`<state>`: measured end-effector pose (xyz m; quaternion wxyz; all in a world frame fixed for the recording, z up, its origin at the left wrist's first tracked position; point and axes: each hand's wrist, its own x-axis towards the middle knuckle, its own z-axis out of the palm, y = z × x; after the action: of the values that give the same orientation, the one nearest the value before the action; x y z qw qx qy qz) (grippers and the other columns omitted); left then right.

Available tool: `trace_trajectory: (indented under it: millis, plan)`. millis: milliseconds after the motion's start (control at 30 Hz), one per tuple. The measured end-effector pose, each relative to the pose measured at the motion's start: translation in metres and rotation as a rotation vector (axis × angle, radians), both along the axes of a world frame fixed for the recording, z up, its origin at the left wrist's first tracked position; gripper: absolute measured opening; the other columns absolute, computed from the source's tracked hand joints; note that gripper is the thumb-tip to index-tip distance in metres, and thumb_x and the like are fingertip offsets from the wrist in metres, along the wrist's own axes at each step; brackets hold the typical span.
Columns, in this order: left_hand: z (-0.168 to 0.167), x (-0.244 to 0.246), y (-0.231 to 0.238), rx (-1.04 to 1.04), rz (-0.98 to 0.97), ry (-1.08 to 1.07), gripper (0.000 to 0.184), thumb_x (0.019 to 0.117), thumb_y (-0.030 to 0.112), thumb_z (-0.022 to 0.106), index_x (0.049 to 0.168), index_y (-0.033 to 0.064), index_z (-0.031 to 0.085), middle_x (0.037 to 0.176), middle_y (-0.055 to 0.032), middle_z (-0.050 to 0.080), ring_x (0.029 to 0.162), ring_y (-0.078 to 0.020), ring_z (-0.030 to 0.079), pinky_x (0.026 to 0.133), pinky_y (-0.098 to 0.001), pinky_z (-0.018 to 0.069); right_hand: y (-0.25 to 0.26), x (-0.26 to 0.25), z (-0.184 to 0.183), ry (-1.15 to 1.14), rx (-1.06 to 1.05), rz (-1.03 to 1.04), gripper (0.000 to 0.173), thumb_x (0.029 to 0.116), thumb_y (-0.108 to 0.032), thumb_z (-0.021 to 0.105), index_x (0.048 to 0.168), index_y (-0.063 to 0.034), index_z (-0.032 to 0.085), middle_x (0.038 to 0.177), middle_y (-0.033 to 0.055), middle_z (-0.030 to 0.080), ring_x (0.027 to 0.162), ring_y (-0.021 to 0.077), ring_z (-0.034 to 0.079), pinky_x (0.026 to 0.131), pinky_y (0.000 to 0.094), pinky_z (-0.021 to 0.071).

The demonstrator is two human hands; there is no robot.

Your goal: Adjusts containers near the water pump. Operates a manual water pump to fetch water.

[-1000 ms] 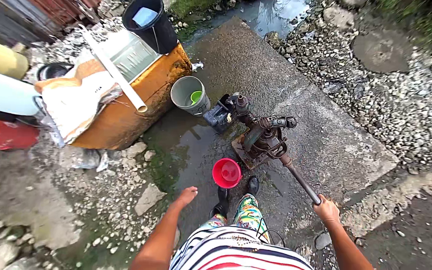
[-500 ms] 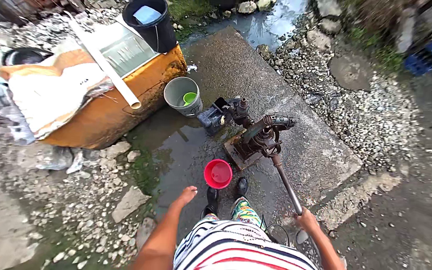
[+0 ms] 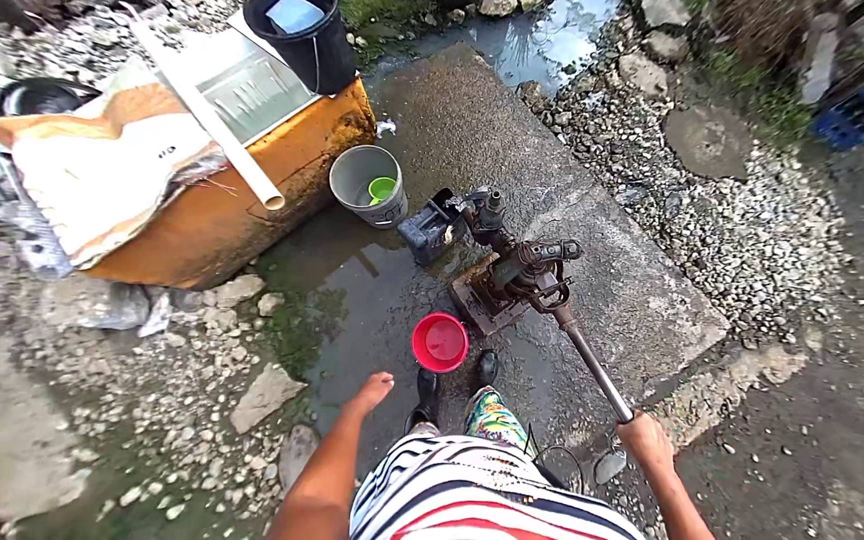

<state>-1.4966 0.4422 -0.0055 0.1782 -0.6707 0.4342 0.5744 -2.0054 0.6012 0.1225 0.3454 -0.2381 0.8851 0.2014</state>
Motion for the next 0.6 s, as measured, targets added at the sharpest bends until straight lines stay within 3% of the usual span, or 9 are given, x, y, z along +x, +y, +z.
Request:
trace_trajectory:
  millis: [100, 167, 333, 467, 600]
  plan:
    - [0.014, -0.001, -0.003, -0.001, -0.017, -0.062, 0.039, 0.1104, 0.020, 0.047, 0.146, 0.0031, 0.053, 0.142, -0.0227, 0.058, 0.125, -0.0351, 0.061, 0.106, -0.0495, 0.0470, 0.000, -0.037, -0.044, 0.040, -0.044, 0.096, 0.041, 0.0909, -0.023, 0.068, 0.129, -0.0109, 0.066, 0.115, 0.0240, 0.072, 0.112, 0.0426, 0.068, 0.091, 0.0622, 0.0531]
    - [0.024, -0.003, -0.004, -0.003, -0.038, -0.089, 0.040, 0.1103, 0.020, 0.047, 0.146, 0.0031, 0.053, 0.141, -0.0226, 0.059, 0.124, -0.0344, 0.061, 0.106, -0.0490, 0.0467, -0.002, -0.062, -0.071, 0.004, -0.064, 0.142, 0.047, 0.0916, -0.023, 0.068, 0.136, -0.0111, 0.062, 0.117, 0.0265, 0.071, 0.114, 0.0446, 0.067, 0.093, 0.0632, 0.0520]
    - [0.042, -0.004, -0.007, -0.078, -0.106, -0.089, 0.040, 0.1105, 0.019, 0.047, 0.146, 0.0017, 0.053, 0.141, -0.0226, 0.059, 0.129, -0.0342, 0.059, 0.112, -0.0480, 0.0435, -0.014, -0.070, -0.146, -0.083, -0.097, 0.069, 0.039, 0.0928, -0.026, 0.069, 0.129, -0.0098, 0.068, 0.123, 0.0245, 0.070, 0.120, 0.0426, 0.065, 0.097, 0.0638, 0.0500]
    - [0.049, -0.001, -0.006, -0.087, -0.150, -0.084, 0.041, 0.1106, 0.021, 0.047, 0.147, 0.0020, 0.052, 0.142, -0.0220, 0.059, 0.131, -0.0335, 0.058, 0.114, -0.0479, 0.0419, -0.028, -0.054, -0.173, -0.262, -0.091, -0.159, 0.039, 0.0963, -0.016, 0.068, 0.130, 0.0028, 0.063, 0.131, 0.0299, 0.063, 0.125, 0.0429, 0.061, 0.104, 0.0602, 0.0480]
    - [0.041, 0.003, -0.004, -0.072, -0.152, -0.064, 0.040, 0.1103, 0.018, 0.047, 0.145, -0.0008, 0.053, 0.141, -0.0239, 0.059, 0.131, -0.0343, 0.058, 0.114, -0.0476, 0.0408, -0.001, -0.005, -0.160, -0.413, -0.086, -0.240, 0.032, 0.0986, -0.013, 0.066, 0.126, 0.0040, 0.064, 0.111, 0.0242, 0.068, 0.093, 0.0319, 0.069, 0.088, 0.0475, 0.0554]
